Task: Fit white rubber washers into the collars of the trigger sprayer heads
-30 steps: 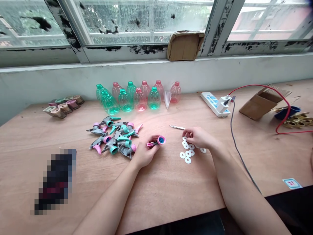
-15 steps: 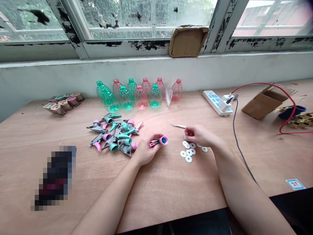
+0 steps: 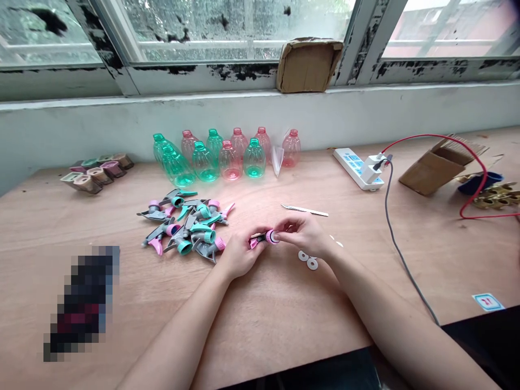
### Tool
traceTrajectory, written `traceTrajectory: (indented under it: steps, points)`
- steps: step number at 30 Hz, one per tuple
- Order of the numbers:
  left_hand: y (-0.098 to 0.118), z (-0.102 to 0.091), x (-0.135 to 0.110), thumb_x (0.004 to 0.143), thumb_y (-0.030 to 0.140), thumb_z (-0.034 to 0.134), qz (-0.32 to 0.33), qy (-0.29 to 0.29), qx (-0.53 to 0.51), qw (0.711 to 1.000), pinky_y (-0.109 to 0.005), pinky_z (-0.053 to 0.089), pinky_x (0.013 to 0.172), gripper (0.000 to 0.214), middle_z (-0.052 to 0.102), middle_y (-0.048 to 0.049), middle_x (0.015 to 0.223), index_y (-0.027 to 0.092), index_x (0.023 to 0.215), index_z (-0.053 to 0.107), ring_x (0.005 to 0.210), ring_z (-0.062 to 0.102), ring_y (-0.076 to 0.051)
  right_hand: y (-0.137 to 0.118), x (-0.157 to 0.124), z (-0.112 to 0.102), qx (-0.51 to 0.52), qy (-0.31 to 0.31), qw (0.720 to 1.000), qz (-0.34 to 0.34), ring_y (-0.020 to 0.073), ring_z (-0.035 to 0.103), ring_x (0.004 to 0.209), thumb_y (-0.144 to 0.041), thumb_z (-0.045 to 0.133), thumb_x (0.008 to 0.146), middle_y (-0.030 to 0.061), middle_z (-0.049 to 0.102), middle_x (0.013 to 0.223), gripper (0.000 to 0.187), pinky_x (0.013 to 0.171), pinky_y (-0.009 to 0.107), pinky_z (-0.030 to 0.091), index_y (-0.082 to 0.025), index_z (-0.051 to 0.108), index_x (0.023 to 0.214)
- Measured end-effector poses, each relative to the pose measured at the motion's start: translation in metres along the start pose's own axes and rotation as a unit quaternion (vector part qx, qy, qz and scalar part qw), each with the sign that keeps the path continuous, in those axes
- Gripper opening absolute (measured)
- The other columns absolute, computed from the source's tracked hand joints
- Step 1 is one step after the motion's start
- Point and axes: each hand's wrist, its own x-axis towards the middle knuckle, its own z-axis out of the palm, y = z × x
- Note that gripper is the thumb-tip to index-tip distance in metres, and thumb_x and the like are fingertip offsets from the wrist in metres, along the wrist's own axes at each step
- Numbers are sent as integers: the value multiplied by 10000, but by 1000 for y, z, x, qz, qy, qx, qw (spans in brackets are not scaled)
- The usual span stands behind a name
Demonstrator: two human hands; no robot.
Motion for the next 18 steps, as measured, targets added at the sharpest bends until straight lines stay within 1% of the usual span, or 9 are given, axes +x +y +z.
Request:
traceTrajectory:
  steps: [3, 5, 7, 9, 11, 14, 16, 18]
  points:
    - [0, 0, -1, 870, 172, 597, 5, 6, -1, 1000, -294, 518, 887, 300, 729, -33, 1100, 215, 1160, 661, 989, 680, -180, 3, 0, 3, 21, 5, 999, 30, 125, 587, 627, -385, 789, 736, 4, 665, 724, 243, 555, 245, 453, -183, 675, 812]
    - [0, 0, -1, 877, 185, 592, 9, 8, -3, 1000, -284, 522, 871, 295, 728, -29, 1105, 220, 1162, 661, 969, 683, -174, 5, 0, 5, 29, -3, 999, 44, 110, 555, 585, -404, 780, 747, -6, 645, 701, 261, 509, 229, 419, -185, 656, 820]
    - [0, 0, -2, 875, 179, 590, 11, 9, -10, 1000, -282, 524, 873, 300, 726, -27, 1110, 221, 1164, 655, 971, 683, -172, 5, 0, 6, 44, -17, 998, 52, 109, 553, 570, -419, 755, 772, -9, 639, 693, 265, 497, 227, 420, -188, 639, 829]
    - [0, 0, -2, 872, 166, 585, 9, 6, -22, 1000, -294, 520, 897, 297, 722, -31, 1119, 220, 1156, 651, 1007, 675, -179, 6, -1, 6, 38, -18, 998, 43, 117, 573, 583, -405, 728, 799, -5, 645, 713, 241, 511, 234, 440, -191, 633, 852]
    - [0, 0, -2, 875, 165, 575, 5, 2, -33, 999, -309, 517, 917, 289, 717, -37, 1126, 218, 1149, 647, 1041, 665, -187, 6, -2, 5, 0, 11, 1000, 1, 125, 597, 621, -348, 704, 818, 5, 655, 757, 174, 544, 243, 463, -194, 639, 865]
    - [0, 1, -3, 880, 167, 563, 0, 1, -42, 999, -319, 518, 927, 282, 713, -42, 1122, 220, 1145, 643, 1050, 661, -188, 4, -4, 4, -94, 61, 989, -100, 127, 597, 669, -245, 662, 829, 24, 654, 824, 44, 595, 257, 483, -202, 672, 828]
    - [0, 1, -2, 878, 164, 561, 0, 3, -42, 999, -320, 519, 927, 282, 714, -40, 1117, 223, 1142, 644, 1046, 662, -187, 4, -5, 4, -150, 68, 975, -151, 120, 568, 650, -232, 652, 834, 31, 646, 836, 64, 594, 261, 483, -213, 712, 819]
    - [0, 1, -2, 873, 159, 564, 1, 5, -36, 999, -322, 520, 923, 290, 715, -38, 1120, 226, 1144, 645, 1042, 664, -188, 4, -5, 3, -186, 63, 966, -171, 111, 541, 618, -266, 662, 847, 30, 643, 830, 93, 576, 260, 475, -232, 747, 861]
